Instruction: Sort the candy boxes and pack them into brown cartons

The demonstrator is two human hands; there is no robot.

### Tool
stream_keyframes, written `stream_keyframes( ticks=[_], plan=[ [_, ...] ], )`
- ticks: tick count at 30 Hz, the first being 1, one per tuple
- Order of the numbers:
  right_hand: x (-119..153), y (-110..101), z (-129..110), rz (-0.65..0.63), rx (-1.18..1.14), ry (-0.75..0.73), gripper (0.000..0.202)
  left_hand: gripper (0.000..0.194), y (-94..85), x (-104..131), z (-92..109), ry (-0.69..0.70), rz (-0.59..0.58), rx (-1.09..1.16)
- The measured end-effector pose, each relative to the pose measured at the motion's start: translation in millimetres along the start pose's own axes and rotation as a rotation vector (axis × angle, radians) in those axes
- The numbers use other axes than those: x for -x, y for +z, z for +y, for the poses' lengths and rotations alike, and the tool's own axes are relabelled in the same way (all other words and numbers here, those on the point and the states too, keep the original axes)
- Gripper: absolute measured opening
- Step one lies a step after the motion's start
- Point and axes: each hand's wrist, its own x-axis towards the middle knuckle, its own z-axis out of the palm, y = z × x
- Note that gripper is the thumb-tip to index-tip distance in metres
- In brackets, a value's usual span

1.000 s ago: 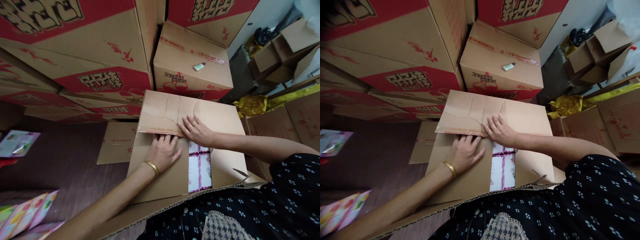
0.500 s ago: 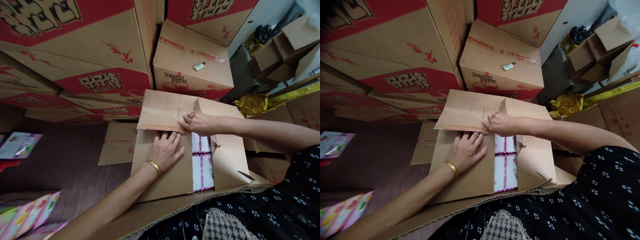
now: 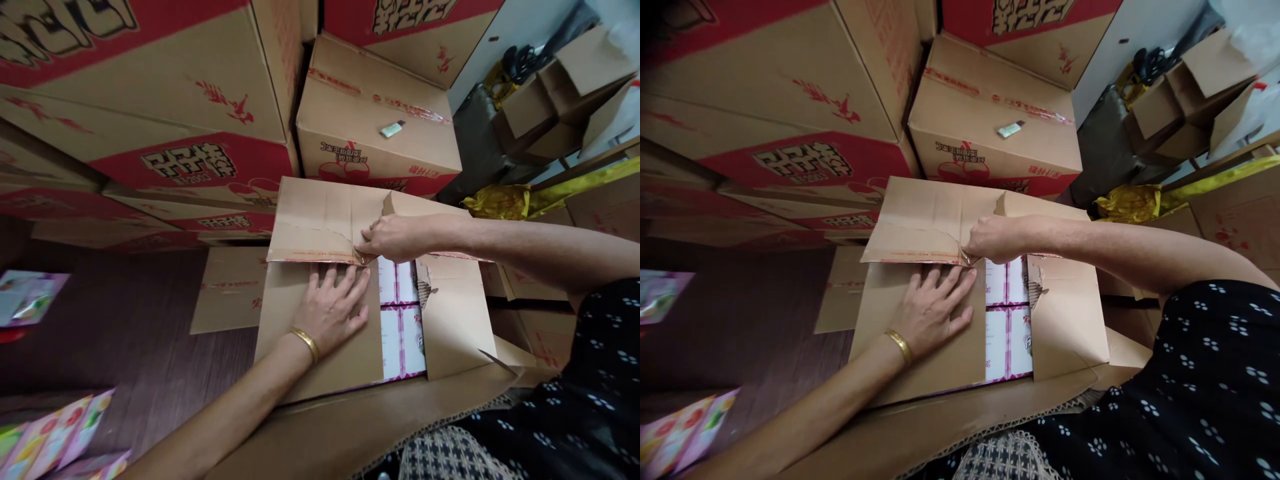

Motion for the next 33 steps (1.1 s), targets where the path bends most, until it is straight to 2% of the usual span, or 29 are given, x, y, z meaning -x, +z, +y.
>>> stream_keyframes(
  ticks=[5, 12, 18, 22, 25, 27, 29, 33],
  plan=[
    [-2, 6, 9, 0.034, -0.028, -0.010, 0.043, 0.059, -2.9, -3, 0, 0.017, 0.035, -0.028],
    [3, 2, 13, 0.037, -0.076, -0.042, 0.041, 0.062, -4.5, -2, 1, 0.018, -0.003, -0.003],
    [1, 5, 15, 0.062, -0.110, -0.030, 0.041, 0.061, 0.0, -1, 1, 0.036, 0.071, 0.008],
    [1, 25, -1, 0.132, -0.074, 0.046, 0.040, 0.057, 9.3, 4, -2, 0.036, 0.119, 0.049],
    [-4, 47, -21, 0.280, -0.103, 0.137, 0.050, 0.048, 15.9, 9, -4, 0.004, 0.233, 0.139],
    [-14, 60, -35, 0.389, -0.152, 0.198, 0.072, 0.042, 18.5, 10, -5, -0.039, 0.312, 0.188],
    [-28, 67, -48, 0.466, -0.207, 0.283, 0.083, 0.038, 19.0, 11, -6, -0.080, 0.354, 0.201],
    [-57, 75, -67, 0.537, -0.236, 0.465, 0.077, 0.036, 17.3, 12, -10, -0.098, 0.394, 0.197]
  ],
)
